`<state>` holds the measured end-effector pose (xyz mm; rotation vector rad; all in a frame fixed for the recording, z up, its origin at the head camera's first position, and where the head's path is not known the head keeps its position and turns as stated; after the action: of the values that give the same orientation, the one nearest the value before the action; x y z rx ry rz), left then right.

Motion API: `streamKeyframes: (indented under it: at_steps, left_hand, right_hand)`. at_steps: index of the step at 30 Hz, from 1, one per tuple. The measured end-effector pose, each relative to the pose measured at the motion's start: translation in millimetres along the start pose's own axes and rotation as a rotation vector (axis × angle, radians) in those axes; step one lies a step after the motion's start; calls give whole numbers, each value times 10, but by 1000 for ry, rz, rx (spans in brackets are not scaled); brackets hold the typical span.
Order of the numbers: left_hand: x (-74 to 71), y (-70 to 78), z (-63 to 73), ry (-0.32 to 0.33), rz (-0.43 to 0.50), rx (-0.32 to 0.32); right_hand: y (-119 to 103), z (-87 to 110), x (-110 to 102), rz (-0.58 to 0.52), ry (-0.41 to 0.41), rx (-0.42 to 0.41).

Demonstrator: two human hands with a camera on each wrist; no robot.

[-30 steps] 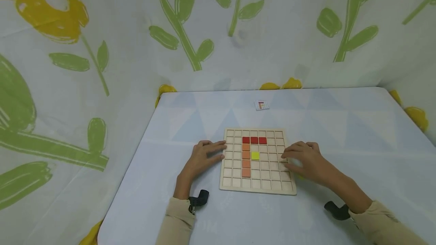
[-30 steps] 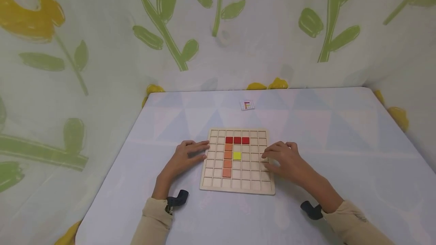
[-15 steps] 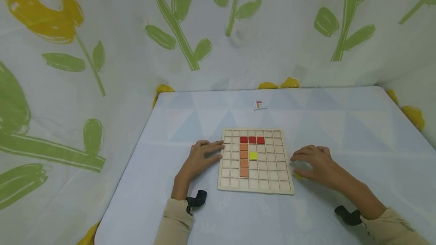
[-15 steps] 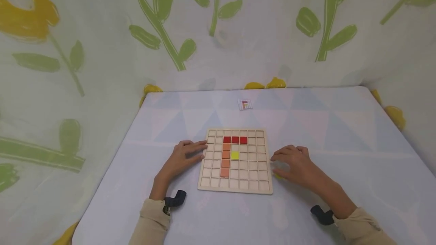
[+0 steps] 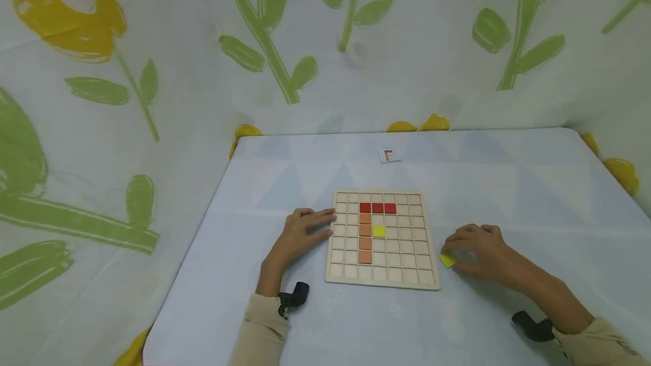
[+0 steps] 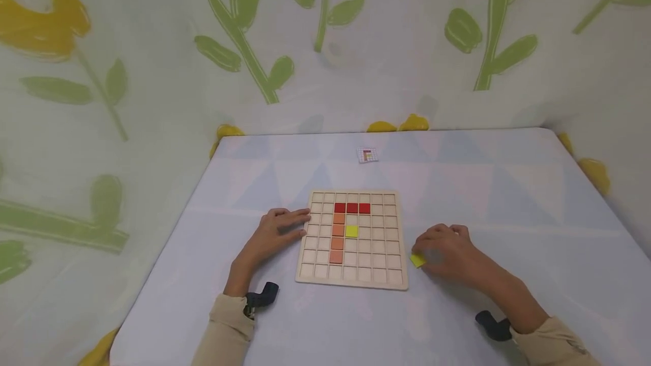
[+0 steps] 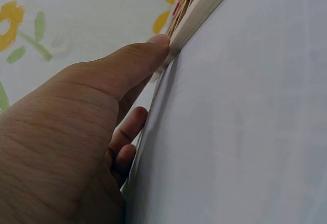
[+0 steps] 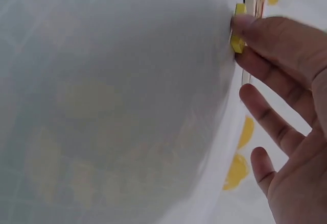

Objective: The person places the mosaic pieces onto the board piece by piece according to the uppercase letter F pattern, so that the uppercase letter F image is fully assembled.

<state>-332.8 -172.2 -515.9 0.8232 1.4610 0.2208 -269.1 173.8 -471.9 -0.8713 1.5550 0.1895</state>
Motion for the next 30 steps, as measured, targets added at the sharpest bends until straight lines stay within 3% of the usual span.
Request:
streamKeyframes:
  at_steps: [5,9,17,30]
  left_hand:
    - [-32,25,-25,-6,12,5]
    - [-20,24,-20,-19,18,-10]
    - [-11,16,-2,-23,5,-8]
    - [3,-2,22,-14,17,-18]
  right_hand:
    - [-70,19,-111,42,130,-116]
    - [-102,26,-139,21,178,-148]
    - [-128,-109,-202,-3,209,-87]
    - [-259,-377,-206,-16,207,-71]
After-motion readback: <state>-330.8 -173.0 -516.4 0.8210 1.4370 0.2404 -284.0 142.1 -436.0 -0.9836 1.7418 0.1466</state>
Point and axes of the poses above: each hand's wrist, its own z-axis away from the middle knuckle, its own x-axis out of the palm, y = z × x, the point moved 9 cm from there along -z, towards the middle knuckle, and after that the axes turned 1 degree about -z, right-handed, at the moved point
